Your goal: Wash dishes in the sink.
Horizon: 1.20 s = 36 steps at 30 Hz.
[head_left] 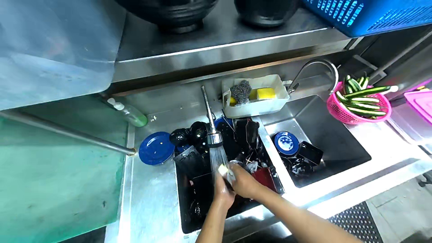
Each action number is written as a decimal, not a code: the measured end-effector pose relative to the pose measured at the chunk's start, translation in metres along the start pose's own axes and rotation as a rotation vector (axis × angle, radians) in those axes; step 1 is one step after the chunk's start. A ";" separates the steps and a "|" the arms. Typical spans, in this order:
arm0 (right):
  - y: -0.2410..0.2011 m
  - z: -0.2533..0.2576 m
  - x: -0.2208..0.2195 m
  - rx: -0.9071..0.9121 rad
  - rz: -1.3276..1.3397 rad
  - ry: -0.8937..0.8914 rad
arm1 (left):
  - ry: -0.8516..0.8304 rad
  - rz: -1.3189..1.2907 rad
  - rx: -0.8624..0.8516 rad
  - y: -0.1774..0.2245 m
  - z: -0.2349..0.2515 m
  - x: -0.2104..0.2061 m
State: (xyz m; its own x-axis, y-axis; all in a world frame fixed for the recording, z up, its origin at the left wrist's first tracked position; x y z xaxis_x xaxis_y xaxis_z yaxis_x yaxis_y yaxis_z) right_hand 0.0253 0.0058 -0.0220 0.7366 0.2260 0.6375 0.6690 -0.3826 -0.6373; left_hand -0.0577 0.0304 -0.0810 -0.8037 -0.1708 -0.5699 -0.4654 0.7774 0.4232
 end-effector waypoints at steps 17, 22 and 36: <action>-0.002 0.004 -0.027 -0.096 0.019 0.093 | -0.015 0.245 -0.328 0.032 0.016 0.006; -0.020 -0.030 -0.031 -0.002 -0.114 0.394 | 0.228 -0.058 -0.248 0.026 0.013 0.026; 0.030 0.029 -0.003 -0.401 0.860 0.049 | -0.052 -0.059 0.451 -0.006 -0.006 0.033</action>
State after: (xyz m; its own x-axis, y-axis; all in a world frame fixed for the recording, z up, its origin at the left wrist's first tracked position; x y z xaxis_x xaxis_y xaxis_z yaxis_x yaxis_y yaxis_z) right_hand 0.0460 0.0195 -0.0554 0.9494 -0.3112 0.0424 -0.1917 -0.6813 -0.7064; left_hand -0.0833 0.0167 -0.0980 -0.7555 -0.2012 -0.6235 -0.2930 0.9550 0.0468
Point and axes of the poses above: each hand's wrist, its own z-axis towards the middle knuckle, its own x-axis out of the back of the hand, y = z × x, the point moved 5 cm from there along z, towards the middle knuckle, and after that the axes turned 14 degrees about -z, right-handed, at the moved point
